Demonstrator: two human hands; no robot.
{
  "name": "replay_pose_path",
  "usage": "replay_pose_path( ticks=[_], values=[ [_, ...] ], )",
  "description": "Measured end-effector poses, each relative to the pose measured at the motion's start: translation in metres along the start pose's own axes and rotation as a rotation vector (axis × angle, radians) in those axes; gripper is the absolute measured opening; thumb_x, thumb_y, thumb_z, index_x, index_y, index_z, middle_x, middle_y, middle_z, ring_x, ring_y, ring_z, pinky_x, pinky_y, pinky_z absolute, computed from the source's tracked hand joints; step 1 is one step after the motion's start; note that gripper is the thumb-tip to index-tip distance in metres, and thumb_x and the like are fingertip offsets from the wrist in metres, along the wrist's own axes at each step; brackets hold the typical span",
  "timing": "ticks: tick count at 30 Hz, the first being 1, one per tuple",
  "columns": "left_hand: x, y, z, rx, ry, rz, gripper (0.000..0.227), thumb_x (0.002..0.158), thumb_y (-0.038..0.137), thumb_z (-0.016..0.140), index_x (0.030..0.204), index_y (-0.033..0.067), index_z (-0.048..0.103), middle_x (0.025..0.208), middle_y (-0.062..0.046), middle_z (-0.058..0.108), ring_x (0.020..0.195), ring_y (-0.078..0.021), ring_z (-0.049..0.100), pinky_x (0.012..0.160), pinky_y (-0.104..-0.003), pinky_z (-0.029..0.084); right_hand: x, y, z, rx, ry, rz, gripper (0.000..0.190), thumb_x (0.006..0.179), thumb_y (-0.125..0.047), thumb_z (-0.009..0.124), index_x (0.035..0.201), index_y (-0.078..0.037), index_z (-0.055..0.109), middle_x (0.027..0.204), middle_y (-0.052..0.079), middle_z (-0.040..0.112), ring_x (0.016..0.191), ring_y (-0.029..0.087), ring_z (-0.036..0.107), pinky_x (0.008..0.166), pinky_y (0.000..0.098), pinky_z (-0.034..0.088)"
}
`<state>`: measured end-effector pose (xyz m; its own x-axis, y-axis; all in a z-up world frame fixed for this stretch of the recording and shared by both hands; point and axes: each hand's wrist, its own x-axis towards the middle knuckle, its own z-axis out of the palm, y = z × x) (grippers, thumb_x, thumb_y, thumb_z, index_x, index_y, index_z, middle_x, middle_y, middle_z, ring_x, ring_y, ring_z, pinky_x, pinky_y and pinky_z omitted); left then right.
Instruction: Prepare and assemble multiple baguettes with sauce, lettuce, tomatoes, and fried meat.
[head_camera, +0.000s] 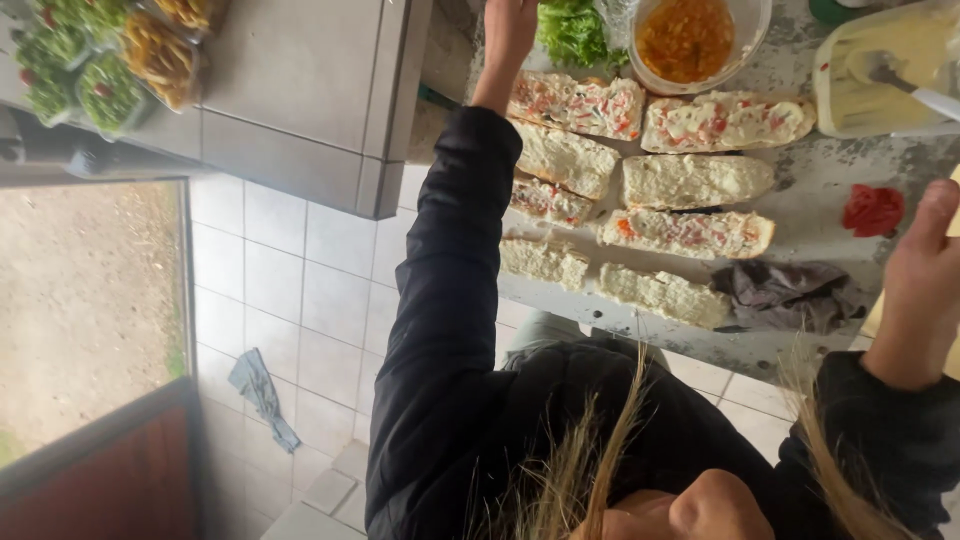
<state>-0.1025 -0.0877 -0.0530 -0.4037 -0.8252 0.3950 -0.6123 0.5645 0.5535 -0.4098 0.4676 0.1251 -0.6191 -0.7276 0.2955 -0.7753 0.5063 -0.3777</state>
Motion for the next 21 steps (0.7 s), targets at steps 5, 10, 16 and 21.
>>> replay_pose_path(
  ticks=[5,10,16,21],
  values=[
    [0.021,-0.022,-0.029,-0.144,0.224,0.012,0.018,0.089,0.014,0.063,0.081,-0.0008,0.056,0.073,-0.027,0.056,0.067,-0.0453,0.056,0.056,-0.05,0.044,0.026,-0.118,0.011,0.562,-0.043,-0.224,0.01,0.119,0.008,0.061,0.129,0.004,0.061,0.125,0.017,0.065,0.103,0.024,0.072,0.087,0.0338,0.059],
    [-0.014,0.003,-0.06,-0.223,0.234,-0.043,0.016,0.091,0.01,0.061,0.084,-0.0016,0.053,0.073,-0.026,0.052,0.064,-0.0402,0.049,0.058,-0.046,0.044,0.034,-0.219,0.122,1.135,-0.46,0.056,0.041,0.113,-0.009,0.068,0.149,-0.002,0.051,0.145,0.018,0.059,0.131,0.025,0.062,0.109,0.0354,0.055],
    [-0.073,0.113,-0.111,-0.769,0.222,-0.179,0.015,0.108,0.018,0.057,0.113,0.0045,0.055,0.09,-0.009,0.06,0.077,-0.0178,0.053,0.071,-0.034,0.048,0.03,-0.326,0.149,1.603,-0.595,0.26,0.081,0.102,-0.009,0.074,0.162,-0.012,0.02,0.158,0.011,0.032,0.144,0.022,0.045,0.115,0.0359,0.05],
    [-0.133,0.164,-0.129,-1.38,0.08,-0.474,0.013,0.113,0.02,0.054,0.117,0.0075,0.055,0.102,-0.002,0.059,0.088,-0.0121,0.057,0.077,-0.029,0.051,-0.013,-0.313,0.144,1.597,-0.391,0.481,0.058,0.095,0.004,0.064,0.151,-0.006,0.051,0.133,0.009,0.065,0.098,0.012,0.064,0.069,0.0236,0.046]
  ],
)
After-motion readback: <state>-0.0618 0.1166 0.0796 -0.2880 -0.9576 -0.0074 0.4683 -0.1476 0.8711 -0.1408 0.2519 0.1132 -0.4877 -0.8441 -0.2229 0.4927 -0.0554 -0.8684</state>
